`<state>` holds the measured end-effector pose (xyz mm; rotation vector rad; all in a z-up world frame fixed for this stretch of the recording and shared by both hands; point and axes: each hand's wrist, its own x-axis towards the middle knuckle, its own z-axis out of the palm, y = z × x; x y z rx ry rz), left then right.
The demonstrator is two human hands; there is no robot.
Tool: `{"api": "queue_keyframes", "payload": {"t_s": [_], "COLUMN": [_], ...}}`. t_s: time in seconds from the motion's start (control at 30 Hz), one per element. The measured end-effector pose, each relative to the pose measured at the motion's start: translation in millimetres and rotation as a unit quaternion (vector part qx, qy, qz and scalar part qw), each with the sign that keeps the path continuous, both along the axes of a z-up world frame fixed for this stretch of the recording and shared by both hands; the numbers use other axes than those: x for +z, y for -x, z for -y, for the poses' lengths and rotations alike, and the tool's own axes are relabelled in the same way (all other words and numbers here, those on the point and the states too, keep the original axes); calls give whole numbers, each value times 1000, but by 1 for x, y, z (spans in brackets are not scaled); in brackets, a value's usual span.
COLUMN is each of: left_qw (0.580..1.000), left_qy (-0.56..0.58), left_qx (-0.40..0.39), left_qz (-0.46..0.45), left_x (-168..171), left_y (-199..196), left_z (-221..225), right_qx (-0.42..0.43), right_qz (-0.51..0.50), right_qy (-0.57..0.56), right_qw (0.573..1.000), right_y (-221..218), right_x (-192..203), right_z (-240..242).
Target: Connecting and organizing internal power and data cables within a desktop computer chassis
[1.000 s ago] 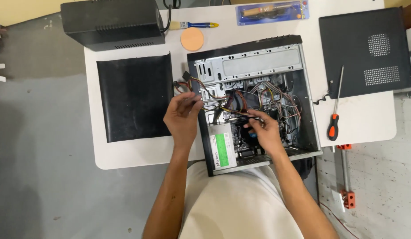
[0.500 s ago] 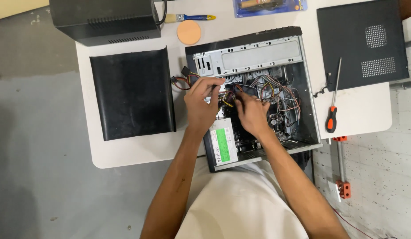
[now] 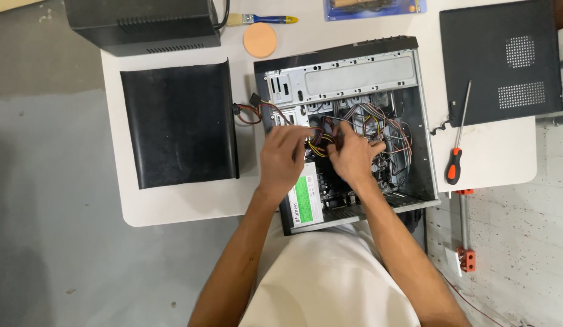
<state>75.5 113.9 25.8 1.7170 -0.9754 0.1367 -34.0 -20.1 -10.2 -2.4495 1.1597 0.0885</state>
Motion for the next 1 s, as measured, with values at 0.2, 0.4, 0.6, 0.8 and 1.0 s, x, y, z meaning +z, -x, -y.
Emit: {"api": "queue_keyframes", "payload": {"t_s": [0.2, 0.4, 0.6, 0.8, 1.0], "left_qw": [971, 962, 956, 944, 946], "left_qy": [-142, -183, -208, -272, -281], "left_qx": [-30, -54, -98, -96, -137], "left_qz": [190, 194, 181, 160, 85], "left_x": [-5, -3, -16, -29, -39], "left_y": [9, 6, 22, 29, 26], "left_z": [-5, -8, 3, 9, 6], "right_qx": [95, 190, 216, 208, 223], "right_qz": [-6, -45, -1, 115, 211], "right_qy": [83, 20, -9, 57, 169], "right_qw": [992, 981, 976, 970, 937], "right_y": [9, 15, 23, 31, 35], "right_x": [-11, 22, 30, 22, 31], "right_z": [8, 9, 11, 11, -1]}}
